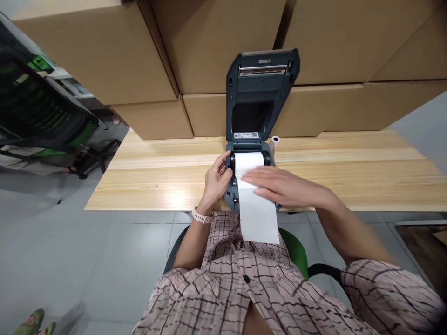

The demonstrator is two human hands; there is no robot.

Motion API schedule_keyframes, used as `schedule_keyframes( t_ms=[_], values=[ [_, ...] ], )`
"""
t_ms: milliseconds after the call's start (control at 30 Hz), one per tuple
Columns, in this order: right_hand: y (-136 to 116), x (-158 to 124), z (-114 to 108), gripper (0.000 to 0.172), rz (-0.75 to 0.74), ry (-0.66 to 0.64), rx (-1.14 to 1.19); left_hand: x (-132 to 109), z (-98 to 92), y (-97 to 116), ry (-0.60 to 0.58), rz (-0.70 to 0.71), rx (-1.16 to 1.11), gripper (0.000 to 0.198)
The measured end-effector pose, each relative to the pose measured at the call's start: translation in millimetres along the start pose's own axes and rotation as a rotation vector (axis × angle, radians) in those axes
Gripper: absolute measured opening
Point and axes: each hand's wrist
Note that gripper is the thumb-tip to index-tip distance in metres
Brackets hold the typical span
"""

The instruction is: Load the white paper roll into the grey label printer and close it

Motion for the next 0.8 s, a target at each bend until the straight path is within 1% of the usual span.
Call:
schedule_keyframes(
  t_ms=[67, 133, 200, 267, 367, 533, 633, 800],
  values=[
    [-5.6, -17.9, 5.4, 0.060, 0.016, -0.006, 0.027, -0.1, -0.2, 1.0, 0.005, -0.007, -0.001, 0.052],
    [-7.5, -31.1, 9.4, 0.078, 0.013, 0.010, 0.016, -0.2, 0.0, 2.4, 0.009, -0.021, 0.003, 0.052],
    [-9.2, -39.1, 13.0, 0.096, -0.017, 0.026, -0.019, -0.3, 0.3, 3.8, 0.010, -0.032, 0.007, 0.052],
    [-14.6, -42.2, 17.4, 0.104, -0.026, 0.047, -0.067, -0.5, 0.8, 4.6, 0.009, -0.034, 0.006, 0.052],
    [-31.0, -40.6, 26.8, 0.103, 0.026, 0.101, -0.159, -0.9, 1.8, 4.7, 0.022, -0.026, 0.010, 0.051],
    [-58.7, -35.2, 40.3, 0.096, 0.110, 0.185, -0.278, -1.9, 3.3, 4.7, 0.039, -0.015, -0.005, 0.048],
    [-66.1, -34.0, 41.5, 0.090, 0.120, 0.222, -0.325, -2.0, 3.3, 4.5, 0.045, -0.013, -0.004, 0.047],
    [-69.5, -33.1, 40.5, 0.079, 0.111, 0.276, -0.339, -1.5, 2.2, 2.4, 0.042, 0.000, 0.011, 0.047]
  ],
)
Point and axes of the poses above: each hand's wrist, its own x-axis towards the middle knuckle, its own z-axis out of the palm, y = z × x, and after that the axes turned 6 degrees about -x, right-handed
